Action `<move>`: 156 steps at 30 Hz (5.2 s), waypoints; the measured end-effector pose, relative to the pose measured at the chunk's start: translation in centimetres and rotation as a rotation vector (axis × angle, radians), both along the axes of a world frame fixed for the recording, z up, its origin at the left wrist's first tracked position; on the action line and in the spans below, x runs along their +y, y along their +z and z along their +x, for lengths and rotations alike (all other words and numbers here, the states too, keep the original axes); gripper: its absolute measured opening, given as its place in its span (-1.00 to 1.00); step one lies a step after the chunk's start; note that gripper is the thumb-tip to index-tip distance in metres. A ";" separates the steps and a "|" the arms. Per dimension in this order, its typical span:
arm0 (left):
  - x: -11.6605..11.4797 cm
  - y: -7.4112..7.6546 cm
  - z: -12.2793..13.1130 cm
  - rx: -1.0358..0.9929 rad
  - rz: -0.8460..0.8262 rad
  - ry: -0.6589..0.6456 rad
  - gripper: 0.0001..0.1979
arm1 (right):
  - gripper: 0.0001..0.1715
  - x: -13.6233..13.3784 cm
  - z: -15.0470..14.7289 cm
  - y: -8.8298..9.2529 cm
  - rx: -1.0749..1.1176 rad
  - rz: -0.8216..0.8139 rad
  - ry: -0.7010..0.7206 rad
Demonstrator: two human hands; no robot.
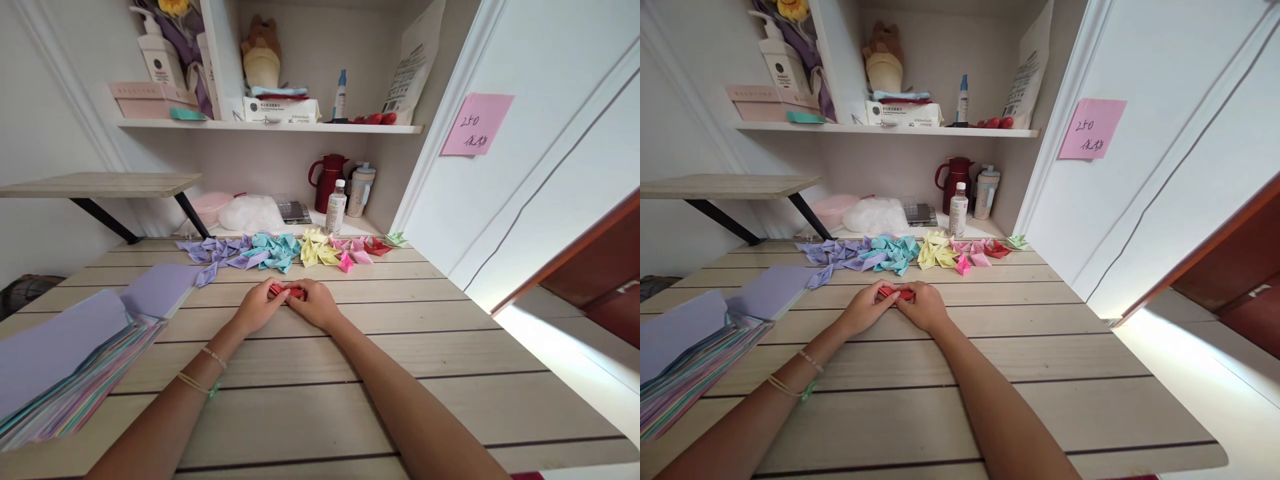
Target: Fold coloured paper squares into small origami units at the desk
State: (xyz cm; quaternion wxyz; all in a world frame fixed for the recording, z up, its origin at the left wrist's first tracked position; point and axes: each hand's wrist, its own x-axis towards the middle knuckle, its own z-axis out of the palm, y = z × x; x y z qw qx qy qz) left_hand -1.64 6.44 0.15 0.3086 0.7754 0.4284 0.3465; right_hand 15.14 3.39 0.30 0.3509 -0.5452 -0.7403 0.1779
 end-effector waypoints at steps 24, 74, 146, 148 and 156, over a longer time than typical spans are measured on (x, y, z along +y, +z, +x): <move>-0.1 0.6 0.1 -0.056 -0.060 0.015 -0.70 | -0.65 0.0 -0.1 -0.1 -0.038 0.003 -0.016; 0.1 0.4 0.1 0.016 -0.023 0.023 -0.70 | -0.67 0.0 -0.1 -0.3 -0.054 0.036 -0.029; 0.2 0.0 0.1 0.014 -0.036 0.034 -0.70 | -0.66 -0.2 -0.2 0.1 -0.066 -0.012 -0.024; 0.2 0.0 0.1 0.001 -0.041 0.034 -0.69 | -0.66 -0.2 -0.2 0.2 -0.068 -0.015 -0.028; 0.1 0.0 0.2 -0.029 -0.058 0.041 -0.70 | -0.66 -0.2 -0.2 0.2 -0.090 -0.006 -0.038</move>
